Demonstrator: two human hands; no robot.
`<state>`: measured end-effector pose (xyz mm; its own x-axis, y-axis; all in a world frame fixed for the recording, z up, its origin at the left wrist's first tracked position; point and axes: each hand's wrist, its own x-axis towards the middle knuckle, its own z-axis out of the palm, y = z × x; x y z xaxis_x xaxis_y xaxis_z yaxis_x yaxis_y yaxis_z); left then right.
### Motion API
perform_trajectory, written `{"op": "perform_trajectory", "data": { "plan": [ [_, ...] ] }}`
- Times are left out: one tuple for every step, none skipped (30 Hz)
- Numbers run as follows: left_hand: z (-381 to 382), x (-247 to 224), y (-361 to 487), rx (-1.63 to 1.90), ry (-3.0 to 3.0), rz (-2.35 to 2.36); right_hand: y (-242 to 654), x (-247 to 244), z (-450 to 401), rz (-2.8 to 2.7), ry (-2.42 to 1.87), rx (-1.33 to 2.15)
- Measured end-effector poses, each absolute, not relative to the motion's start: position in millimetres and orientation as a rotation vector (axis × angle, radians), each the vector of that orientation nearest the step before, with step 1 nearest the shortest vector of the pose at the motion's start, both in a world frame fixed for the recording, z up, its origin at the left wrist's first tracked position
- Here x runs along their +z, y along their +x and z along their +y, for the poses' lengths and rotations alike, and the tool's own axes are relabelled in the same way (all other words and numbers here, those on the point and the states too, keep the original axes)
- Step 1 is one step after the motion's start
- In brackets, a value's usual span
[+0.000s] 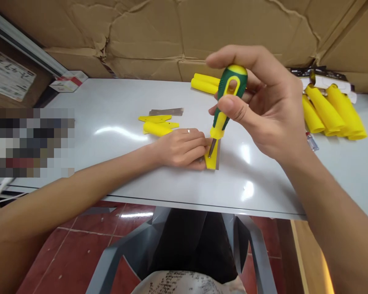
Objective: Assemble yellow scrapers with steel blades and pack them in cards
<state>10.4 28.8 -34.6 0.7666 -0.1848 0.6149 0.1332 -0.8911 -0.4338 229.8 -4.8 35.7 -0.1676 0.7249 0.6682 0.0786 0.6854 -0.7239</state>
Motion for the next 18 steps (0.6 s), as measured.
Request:
{"op": "perform_trajectory", "data": {
  "plan": [
    [29, -35, 11, -0.948, -2.501, 0.028, 229, 34, -2, -1.648, -0.66, 0.589],
    [28, -36, 11, -0.96, -2.499, 0.016, 228, 32, 1, -1.637, -0.655, 0.526],
    [28, -36, 12, -0.964, -2.496, 0.004, 227, 30, 3, -1.633, -0.645, 0.469],
    [28, -37, 12, -0.959, -2.488, -0.005, 227, 29, 4, -1.635, -0.638, 0.432],
    [28, -38, 12, -0.948, -2.479, -0.011, 228, 29, 5, -1.636, -0.63, 0.419],
    [28, -39, 12, -0.933, -2.471, -0.015, 229, 28, 5, -1.644, -0.619, 0.447],
    [29, -39, 11, -0.924, -2.464, -0.017, 231, 29, 4, -1.655, -0.606, 0.514],
    [29, -40, 11, -0.917, -2.463, -0.033, 233, 29, 4, -1.665, -0.594, 0.605],
    [30, -40, 10, -0.91, -2.459, -0.049, 235, 30, 3, -1.693, -0.597, 0.711],
    [30, -41, 10, -0.905, -2.453, -0.06, 237, 31, 3, -1.708, -0.588, 0.783],
    [30, -41, 10, -0.901, -2.444, -0.066, 239, 32, 2, -1.72, -0.589, 0.828],
    [30, -41, 10, -0.898, -2.432, -0.068, 239, 34, 1, -1.72, -0.6, 0.843],
    [30, -41, 10, -0.899, -2.421, -0.068, 238, 35, 0, -1.703, -0.612, 0.83],
    [29, -41, 10, -0.904, -2.412, -0.071, 237, 36, -1, -1.676, -0.624, 0.806],
    [29, -41, 10, -0.911, -2.406, -0.079, 234, 37, -3, -1.649, -0.647, 0.786],
    [28, -40, 10, -0.914, -2.402, -0.093, 231, 38, -5, -1.626, -0.675, 0.763],
    [27, -40, 10, -0.911, -2.398, -0.109, 227, 38, -7, -1.603, -0.702, 0.734],
    [27, -40, 9, -0.903, -2.395, -0.122, 224, 38, -9, -1.586, -0.715, 0.699]
  ]
}}
